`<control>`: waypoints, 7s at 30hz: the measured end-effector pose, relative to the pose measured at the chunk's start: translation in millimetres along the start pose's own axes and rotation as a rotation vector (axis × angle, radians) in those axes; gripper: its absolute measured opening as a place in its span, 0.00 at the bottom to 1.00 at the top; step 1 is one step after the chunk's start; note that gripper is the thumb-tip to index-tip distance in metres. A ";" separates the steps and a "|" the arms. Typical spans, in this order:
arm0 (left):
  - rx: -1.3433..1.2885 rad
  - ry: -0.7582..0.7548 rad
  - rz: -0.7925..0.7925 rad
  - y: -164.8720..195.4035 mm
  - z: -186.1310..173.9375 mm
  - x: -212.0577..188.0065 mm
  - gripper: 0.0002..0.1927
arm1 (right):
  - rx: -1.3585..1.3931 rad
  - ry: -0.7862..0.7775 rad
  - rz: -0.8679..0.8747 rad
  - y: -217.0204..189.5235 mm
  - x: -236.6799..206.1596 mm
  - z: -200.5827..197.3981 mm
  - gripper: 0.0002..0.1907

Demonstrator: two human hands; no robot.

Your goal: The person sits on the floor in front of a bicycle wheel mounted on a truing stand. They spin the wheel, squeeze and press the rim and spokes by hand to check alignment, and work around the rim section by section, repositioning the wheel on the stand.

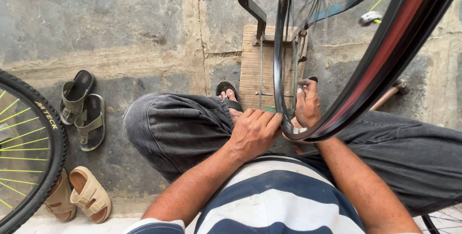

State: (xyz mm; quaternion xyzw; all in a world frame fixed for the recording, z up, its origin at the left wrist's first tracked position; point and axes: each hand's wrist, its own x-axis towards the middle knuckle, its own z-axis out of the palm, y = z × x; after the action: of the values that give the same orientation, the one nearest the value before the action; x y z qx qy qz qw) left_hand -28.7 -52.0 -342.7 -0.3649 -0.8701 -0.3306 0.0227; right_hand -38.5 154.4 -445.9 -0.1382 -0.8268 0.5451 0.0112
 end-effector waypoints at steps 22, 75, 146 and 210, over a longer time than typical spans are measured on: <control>-0.650 0.202 -0.236 -10.6 -23.0 15.6 0.14 | -0.183 0.014 -0.189 -37.4 -0.2 -21.3 0.18; -1.091 -0.140 -0.646 -71.4 43.6 98.7 0.26 | -0.110 0.236 -0.092 -63.2 180.3 -105.1 0.29; -0.707 -0.074 -0.555 -98.3 46.2 87.5 0.33 | 0.872 0.106 -0.003 -41.7 165.5 -89.3 0.18; -0.778 0.042 -0.653 -126.4 83.3 80.9 0.16 | 0.613 -0.319 0.462 -11.8 40.8 -7.3 0.12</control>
State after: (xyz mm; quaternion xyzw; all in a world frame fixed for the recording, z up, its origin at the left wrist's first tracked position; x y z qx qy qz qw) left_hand -153.3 -17.7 -455.6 -0.0483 -0.7505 -0.6274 -0.2020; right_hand -79.1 166.4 -437.7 -0.2239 -0.5648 0.7689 -0.1991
